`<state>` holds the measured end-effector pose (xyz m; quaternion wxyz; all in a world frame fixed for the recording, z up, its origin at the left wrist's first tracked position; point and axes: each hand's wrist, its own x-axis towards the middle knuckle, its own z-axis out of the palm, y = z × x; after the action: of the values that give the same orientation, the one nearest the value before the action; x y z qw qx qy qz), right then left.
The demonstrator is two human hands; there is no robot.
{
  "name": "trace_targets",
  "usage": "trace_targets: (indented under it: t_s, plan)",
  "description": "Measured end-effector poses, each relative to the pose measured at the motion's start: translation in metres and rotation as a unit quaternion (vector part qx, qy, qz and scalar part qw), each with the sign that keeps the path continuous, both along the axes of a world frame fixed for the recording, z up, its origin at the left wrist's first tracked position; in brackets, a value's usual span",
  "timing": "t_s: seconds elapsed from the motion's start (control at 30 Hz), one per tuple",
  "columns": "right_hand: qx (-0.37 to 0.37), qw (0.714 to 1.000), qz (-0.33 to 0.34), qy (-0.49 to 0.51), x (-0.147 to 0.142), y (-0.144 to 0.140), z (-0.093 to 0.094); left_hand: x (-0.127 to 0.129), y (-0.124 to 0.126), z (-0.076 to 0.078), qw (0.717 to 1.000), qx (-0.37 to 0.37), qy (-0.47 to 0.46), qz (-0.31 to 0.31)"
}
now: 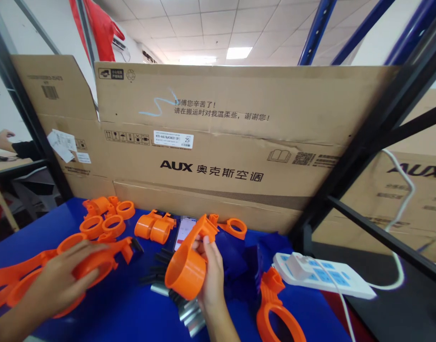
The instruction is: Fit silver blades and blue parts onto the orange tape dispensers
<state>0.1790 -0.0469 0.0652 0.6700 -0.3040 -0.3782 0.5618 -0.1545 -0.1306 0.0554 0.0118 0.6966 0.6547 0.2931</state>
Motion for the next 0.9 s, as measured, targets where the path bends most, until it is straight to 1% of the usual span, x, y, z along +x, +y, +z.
trace_targets:
  t_s: [0.07, 0.13, 0.2, 0.23, 0.3, 0.4, 0.47, 0.53, 0.67, 0.73, 0.8, 0.9]
  plan:
    - [0.011, 1.000, 0.000, -0.010, 0.001, 0.001, 0.000, -0.016, 0.008, 0.018, 0.998, 0.048, -0.027, 0.032]
    - [0.020, 1.000, -0.001, -0.017, 0.002, 0.001, 0.000, -0.030, 0.025, 0.034, 0.990, 0.104, -0.058, 0.081]
    - [0.022, 1.000, -0.002, -0.017, 0.003, 0.001, 0.000, -0.039, 0.049, 0.043, 0.981, 0.114, -0.095, 0.123]
    - [0.020, 1.000, -0.004, -0.014, 0.002, 0.001, 0.000, -0.041, 0.062, 0.044, 0.977, 0.109, -0.115, 0.142]
    - [0.011, 1.000, -0.008, -0.004, 0.002, 0.002, 0.000, -0.040, 0.089, 0.042, 0.975, 0.097, -0.124, 0.156]
    - [0.007, 1.000, -0.011, 0.001, 0.004, 0.003, 0.000, -0.031, 0.122, 0.030, 0.984, 0.058, -0.089, 0.142]
    - [0.012, 1.000, -0.011, -0.005, 0.005, 0.004, 0.000, -0.020, 0.137, 0.021, 0.989, 0.036, -0.071, 0.126]
    - [0.016, 1.000, -0.010, -0.009, 0.007, 0.004, 0.000, -0.008, 0.147, 0.011, 0.991, 0.026, -0.064, 0.111]
    - [0.005, 1.000, -0.010, 0.000, 0.008, 0.004, 0.000, 0.012, 0.155, -0.008, 0.995, 0.003, -0.051, 0.088]
    - [-0.013, 1.000, -0.008, 0.015, 0.007, 0.003, 0.000, 0.017, 0.155, -0.014, 0.996, -0.005, -0.046, 0.077]
    - [-0.030, 0.999, 0.000, 0.027, 0.005, 0.003, 0.001, 0.017, 0.154, -0.015, 0.997, -0.007, -0.044, 0.065]
    - [-0.045, 0.999, 0.019, 0.022, 0.002, 0.003, -0.001, 0.020, 0.150, -0.009, 0.998, 0.005, -0.046, 0.051]
